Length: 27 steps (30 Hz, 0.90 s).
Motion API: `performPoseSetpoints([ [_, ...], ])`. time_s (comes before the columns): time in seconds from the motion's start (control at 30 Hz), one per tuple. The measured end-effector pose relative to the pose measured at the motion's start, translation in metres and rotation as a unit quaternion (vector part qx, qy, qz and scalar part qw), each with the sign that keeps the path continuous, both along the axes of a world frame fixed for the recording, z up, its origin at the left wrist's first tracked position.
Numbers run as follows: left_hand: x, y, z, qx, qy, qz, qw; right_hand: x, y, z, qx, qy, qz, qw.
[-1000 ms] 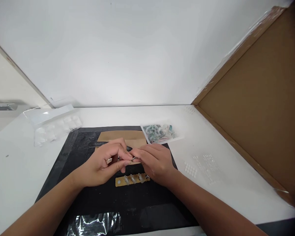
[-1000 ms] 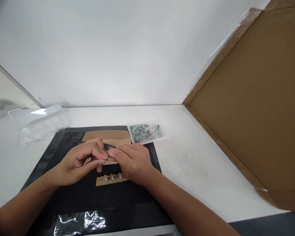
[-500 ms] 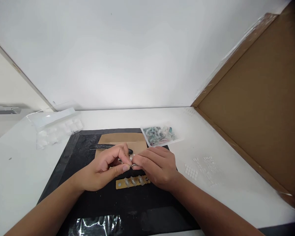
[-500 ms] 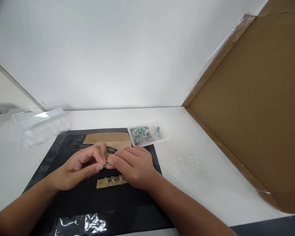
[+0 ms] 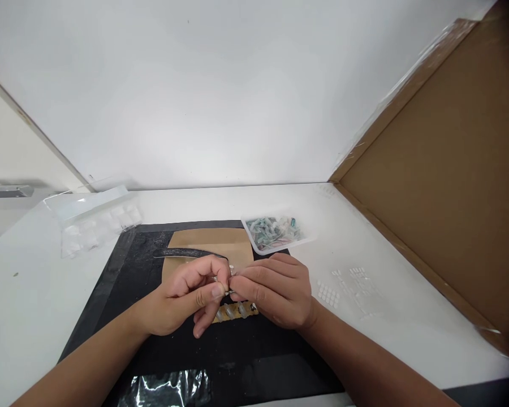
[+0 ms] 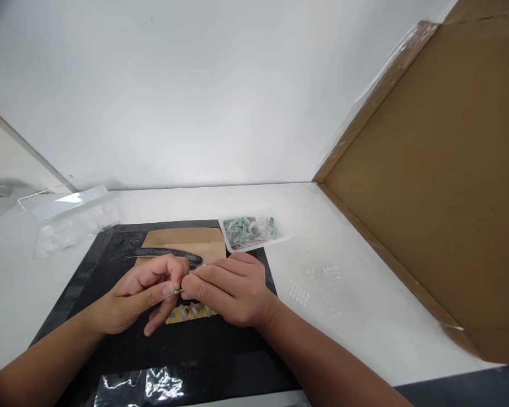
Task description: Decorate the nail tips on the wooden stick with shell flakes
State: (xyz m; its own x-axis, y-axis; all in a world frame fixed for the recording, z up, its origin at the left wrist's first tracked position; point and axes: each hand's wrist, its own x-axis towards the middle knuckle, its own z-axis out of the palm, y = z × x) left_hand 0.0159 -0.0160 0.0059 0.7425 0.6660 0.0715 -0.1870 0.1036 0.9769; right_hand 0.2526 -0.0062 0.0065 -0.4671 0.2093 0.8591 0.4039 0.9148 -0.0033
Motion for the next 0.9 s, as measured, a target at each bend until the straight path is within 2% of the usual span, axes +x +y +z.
performPoseSetpoints([
  [0.17,0.002,-0.002,-0.003,-0.011,-0.007,0.019,1.000,0.000,0.000,-0.001,-0.006,0.004,0.002,1.000],
  [0.47,0.009,-0.001,-0.003,-0.001,-0.010,0.075,0.997,0.000,0.003,-0.014,-0.038,0.021,0.007,0.999],
  [0.63,0.009,-0.001,-0.004,0.016,-0.003,0.102,0.995,-0.002,0.003,-0.014,-0.045,0.036,0.005,0.998],
  [0.9,0.010,-0.004,-0.004,0.047,0.019,0.129,0.990,-0.007,0.005,-0.018,-0.102,0.072,0.026,0.992],
])
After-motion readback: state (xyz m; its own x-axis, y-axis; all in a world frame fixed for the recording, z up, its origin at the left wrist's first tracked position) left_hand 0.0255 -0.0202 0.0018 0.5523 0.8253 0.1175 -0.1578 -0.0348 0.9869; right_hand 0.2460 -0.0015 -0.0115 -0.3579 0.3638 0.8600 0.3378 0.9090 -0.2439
